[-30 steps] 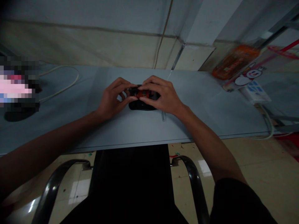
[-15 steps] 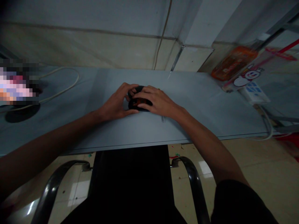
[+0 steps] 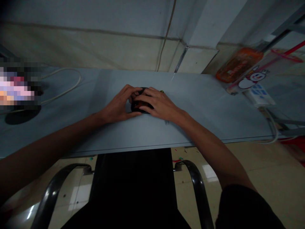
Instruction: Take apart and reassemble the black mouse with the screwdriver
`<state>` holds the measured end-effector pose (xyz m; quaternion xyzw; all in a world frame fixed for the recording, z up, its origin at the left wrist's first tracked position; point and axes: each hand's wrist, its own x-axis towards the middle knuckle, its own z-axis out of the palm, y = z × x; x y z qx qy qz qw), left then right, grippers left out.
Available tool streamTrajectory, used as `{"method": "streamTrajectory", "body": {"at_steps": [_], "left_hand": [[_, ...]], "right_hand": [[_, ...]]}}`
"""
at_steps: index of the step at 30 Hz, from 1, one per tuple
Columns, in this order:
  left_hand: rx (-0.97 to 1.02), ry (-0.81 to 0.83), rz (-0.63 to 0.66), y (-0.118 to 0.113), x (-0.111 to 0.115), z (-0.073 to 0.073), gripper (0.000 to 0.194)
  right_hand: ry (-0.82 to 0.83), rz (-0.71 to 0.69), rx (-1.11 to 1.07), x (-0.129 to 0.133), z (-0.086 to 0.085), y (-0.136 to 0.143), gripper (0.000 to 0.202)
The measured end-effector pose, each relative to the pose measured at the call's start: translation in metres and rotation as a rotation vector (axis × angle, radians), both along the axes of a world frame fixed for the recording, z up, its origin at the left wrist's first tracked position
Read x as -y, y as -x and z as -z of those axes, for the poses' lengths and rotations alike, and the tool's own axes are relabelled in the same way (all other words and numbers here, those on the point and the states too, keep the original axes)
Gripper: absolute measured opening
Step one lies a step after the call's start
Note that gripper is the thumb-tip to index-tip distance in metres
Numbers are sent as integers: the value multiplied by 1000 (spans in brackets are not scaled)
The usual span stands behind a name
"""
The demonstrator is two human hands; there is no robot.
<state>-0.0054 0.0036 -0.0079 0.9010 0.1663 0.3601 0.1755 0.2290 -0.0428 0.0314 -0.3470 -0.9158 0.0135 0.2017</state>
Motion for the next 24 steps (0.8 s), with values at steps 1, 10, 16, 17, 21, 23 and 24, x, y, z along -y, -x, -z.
{"method": "streamTrajectory", "body": {"at_steps": [1, 10, 16, 17, 21, 23, 24], "left_hand": [[2, -1, 6, 0, 0, 0, 86], [-17, -30, 1, 0, 1, -1, 75], [17, -35, 15, -1, 1, -2, 76], [12, -40, 14, -1, 1, -2, 76], [-18, -46, 3, 0, 1, -2, 74], [-15, -31, 7, 1, 1, -3, 71], [-12, -23, 14, 1, 2, -3, 70]], "right_hand": [[3, 2, 6, 0, 0, -1, 39], [-25, -2, -58, 0, -2, 0, 36], [-32, 48, 19, 3, 0, 3, 33], [-29, 49, 25, 3, -1, 3, 33], [3, 61, 33, 3, -4, 1, 33], [20, 76, 28, 3, -4, -1, 33], [26, 83, 26, 2, -4, -2, 32]]}}
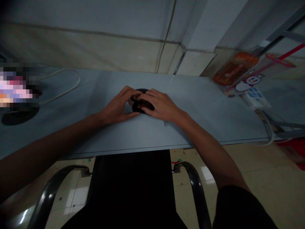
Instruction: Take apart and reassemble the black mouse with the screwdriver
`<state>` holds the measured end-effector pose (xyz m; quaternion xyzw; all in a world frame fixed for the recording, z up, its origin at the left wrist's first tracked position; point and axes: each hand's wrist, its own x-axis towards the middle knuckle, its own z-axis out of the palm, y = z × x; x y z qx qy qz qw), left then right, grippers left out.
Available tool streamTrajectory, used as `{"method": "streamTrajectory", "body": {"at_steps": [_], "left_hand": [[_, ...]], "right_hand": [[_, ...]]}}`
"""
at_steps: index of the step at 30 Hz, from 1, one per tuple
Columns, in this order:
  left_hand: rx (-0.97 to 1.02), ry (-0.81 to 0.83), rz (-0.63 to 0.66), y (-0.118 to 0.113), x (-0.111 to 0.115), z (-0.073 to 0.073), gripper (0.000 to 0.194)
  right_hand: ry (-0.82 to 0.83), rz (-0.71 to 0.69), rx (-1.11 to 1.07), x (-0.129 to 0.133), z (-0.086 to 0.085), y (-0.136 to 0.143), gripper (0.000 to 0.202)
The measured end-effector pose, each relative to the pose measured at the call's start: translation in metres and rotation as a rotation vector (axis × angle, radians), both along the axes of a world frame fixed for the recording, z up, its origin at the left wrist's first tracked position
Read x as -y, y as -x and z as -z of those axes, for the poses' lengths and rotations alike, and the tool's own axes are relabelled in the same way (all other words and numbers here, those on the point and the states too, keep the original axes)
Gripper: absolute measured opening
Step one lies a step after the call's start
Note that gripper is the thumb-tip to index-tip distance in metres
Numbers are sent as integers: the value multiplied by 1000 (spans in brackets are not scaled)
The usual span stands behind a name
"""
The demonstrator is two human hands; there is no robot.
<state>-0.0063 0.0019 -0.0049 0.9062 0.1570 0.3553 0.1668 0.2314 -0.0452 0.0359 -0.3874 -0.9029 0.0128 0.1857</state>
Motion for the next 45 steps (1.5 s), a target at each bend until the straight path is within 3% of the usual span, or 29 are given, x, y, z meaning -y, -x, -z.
{"method": "streamTrajectory", "body": {"at_steps": [11, 19, 27, 33, 37, 45], "left_hand": [[1, 49, -6, 1, 1, 0, 66], [-16, 49, -6, 0, 2, 0, 64], [-17, 25, -5, -1, 3, 0, 64], [7, -60, -90, 0, 1, -2, 42], [-19, -115, -159, 0, -2, 1, 32], [-60, -126, -63, 0, 0, 0, 27]], "right_hand": [[-10, -82, -83, -2, 3, 1, 25], [-57, -12, -56, -1, 4, 5, 29], [-43, -35, 25, -2, 8, 6, 27], [-128, 79, -108, -5, 1, 0, 33], [-184, 205, -30, -13, 3, -14, 31], [-54, 203, -63, -21, 10, -20, 33]]}}
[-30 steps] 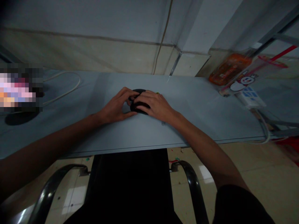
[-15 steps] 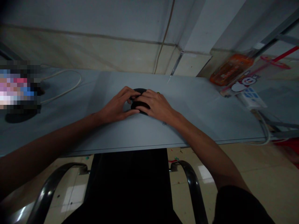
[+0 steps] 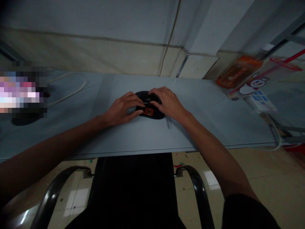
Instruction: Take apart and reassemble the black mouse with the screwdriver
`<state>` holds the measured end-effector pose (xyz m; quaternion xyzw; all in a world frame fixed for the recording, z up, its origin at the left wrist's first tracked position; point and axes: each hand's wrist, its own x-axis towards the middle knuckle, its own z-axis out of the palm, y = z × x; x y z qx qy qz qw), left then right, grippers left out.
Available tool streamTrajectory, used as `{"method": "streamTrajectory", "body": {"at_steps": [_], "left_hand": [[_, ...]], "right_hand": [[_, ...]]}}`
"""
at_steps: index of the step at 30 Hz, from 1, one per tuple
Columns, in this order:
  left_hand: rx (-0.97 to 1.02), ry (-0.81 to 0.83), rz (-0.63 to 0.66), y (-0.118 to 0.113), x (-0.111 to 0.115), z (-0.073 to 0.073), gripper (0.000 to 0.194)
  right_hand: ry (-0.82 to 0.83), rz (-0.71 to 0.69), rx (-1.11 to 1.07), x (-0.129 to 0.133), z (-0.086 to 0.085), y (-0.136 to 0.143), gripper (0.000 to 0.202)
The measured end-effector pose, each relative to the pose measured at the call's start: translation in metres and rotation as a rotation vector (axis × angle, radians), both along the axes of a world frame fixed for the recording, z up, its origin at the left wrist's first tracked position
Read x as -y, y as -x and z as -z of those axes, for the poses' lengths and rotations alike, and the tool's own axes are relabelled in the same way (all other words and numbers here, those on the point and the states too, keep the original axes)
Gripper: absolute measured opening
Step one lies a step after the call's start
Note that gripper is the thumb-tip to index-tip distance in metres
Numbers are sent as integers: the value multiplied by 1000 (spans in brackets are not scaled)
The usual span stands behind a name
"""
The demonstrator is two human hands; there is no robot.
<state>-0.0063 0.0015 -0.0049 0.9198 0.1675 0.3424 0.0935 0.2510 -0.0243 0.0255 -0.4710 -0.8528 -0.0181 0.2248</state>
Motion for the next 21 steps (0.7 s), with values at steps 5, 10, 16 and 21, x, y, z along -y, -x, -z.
{"method": "streamTrajectory", "body": {"at_steps": [5, 10, 16, 21], "left_hand": [[26, -7, -1, 0, -1, 1, 33], [-11, 13, -8, 1, 3, 0, 53], [-36, 286, -47, 0, 2, 5, 92], [10, 363, -77, 0, -1, 8, 102]], "right_hand": [[41, -37, -22, -4, 0, 4, 38], [-76, -27, -156, -3, -10, 1, 46], [92, -76, -471, 9, -38, -20, 48], [298, -201, -344, 18, -48, -29, 44]]}}
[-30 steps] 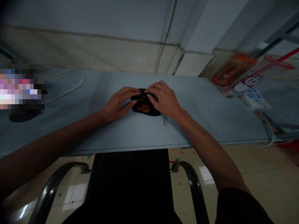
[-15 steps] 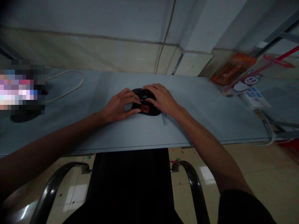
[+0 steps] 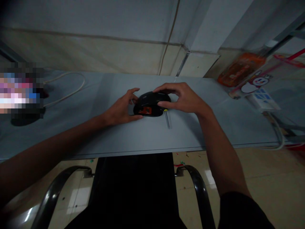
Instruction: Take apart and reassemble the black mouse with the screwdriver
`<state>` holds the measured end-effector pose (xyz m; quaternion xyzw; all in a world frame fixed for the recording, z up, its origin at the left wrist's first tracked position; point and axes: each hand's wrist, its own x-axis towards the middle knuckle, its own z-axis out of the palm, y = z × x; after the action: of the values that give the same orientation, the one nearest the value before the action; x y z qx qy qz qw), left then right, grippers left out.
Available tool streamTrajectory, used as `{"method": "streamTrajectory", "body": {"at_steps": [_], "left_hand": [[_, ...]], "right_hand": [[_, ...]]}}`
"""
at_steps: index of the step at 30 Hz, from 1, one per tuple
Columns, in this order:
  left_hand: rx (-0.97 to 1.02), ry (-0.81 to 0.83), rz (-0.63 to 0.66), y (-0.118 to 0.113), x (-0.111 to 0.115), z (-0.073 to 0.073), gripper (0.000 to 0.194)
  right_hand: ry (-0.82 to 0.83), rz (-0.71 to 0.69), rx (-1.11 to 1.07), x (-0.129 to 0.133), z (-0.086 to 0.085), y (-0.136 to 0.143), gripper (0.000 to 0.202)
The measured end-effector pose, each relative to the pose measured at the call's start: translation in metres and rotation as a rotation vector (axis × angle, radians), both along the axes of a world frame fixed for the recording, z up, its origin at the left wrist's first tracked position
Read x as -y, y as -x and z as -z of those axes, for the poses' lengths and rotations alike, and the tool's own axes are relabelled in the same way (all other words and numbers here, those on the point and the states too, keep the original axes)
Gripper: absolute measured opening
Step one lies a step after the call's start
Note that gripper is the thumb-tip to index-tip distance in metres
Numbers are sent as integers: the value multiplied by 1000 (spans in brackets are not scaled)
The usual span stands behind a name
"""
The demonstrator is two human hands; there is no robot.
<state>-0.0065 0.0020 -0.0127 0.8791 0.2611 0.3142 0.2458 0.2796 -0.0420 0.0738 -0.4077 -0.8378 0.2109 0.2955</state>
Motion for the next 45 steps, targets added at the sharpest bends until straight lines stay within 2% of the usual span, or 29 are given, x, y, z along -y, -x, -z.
{"method": "streamTrajectory", "body": {"at_steps": [4, 9, 15, 20, 38, 45], "left_hand": [[-3, -18, -10, 1, -1, 1, 104], [-8, -60, 13, 1, 0, 0, 97], [16, -92, 37, 0, 0, -1, 89], [-1, -90, 21, 1, 0, -1, 82], [-71, -98, -8, 0, 4, -6, 73], [-81, -98, -9, -1, 3, -6, 74]], "right_hand": [[-82, -77, 133, 1, 1, 6, 43], [-132, -143, 172, 0, 7, 15, 43], [-130, -146, 225, -1, 13, 20, 41], [-144, -142, 161, 1, 8, 18, 41], [-138, -160, 288, -2, 17, 20, 42], [-149, -168, 307, -1, 15, 17, 42]]}}
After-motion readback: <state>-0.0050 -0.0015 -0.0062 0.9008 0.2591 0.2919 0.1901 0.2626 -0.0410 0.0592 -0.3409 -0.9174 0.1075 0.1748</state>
